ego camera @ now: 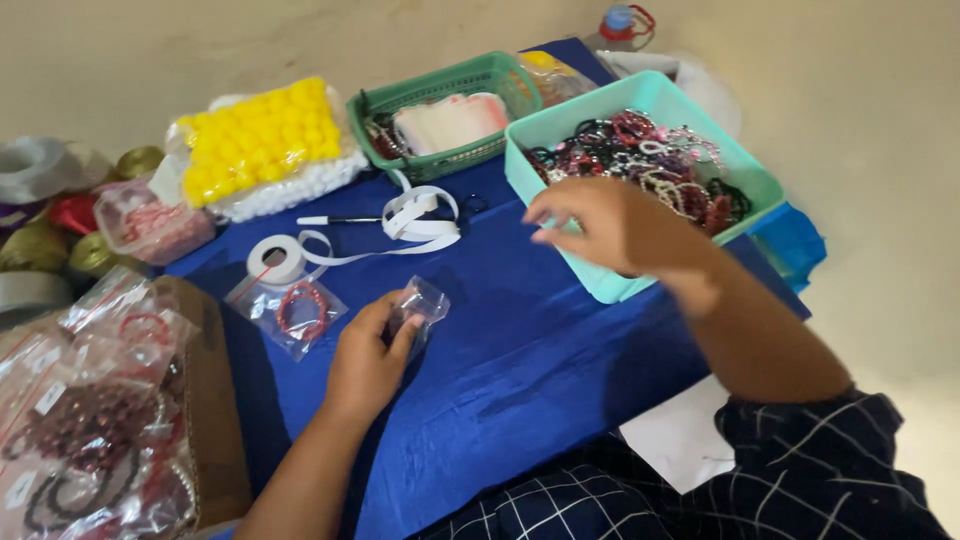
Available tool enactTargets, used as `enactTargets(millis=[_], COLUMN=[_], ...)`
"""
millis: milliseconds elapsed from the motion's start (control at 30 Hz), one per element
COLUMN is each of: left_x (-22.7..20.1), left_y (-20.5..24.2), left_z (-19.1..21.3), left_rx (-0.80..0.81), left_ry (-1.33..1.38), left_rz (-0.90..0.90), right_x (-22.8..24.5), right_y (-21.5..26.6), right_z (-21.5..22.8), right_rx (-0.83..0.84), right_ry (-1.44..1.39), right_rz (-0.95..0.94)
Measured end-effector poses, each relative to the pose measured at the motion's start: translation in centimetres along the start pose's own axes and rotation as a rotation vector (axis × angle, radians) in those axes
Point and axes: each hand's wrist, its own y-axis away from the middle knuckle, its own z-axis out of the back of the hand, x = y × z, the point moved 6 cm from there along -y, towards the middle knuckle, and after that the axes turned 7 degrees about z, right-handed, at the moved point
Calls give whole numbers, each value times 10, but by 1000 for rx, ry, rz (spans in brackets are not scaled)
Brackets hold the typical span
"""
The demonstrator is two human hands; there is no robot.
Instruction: The person places several beaded bracelets and a single red beaded bracelet into small plastic bags by hand at a workstation.
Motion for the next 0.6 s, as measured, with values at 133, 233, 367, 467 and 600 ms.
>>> enactTargets(millis=[133,233,367,467,600], left_x=[1,5,4,2,4], left_y=[0,-1,-1,-1,-2], left_z=[-3,-4,-4,-5,-6], left_rx=[15,12,22,28,18], left_ry=[-5,14,30,4,4], left_rz=[45,55,63,115,86], right_x=[-67,-108,-116,-118,-124], right_y=[30,52,62,65,68], right_z=[21,15,10,2,-5], right_rx=[46,309,472,514,551], right_ry=[35,67,16,-46,-52], right_rz=[-141,-435,-496,-480,-504])
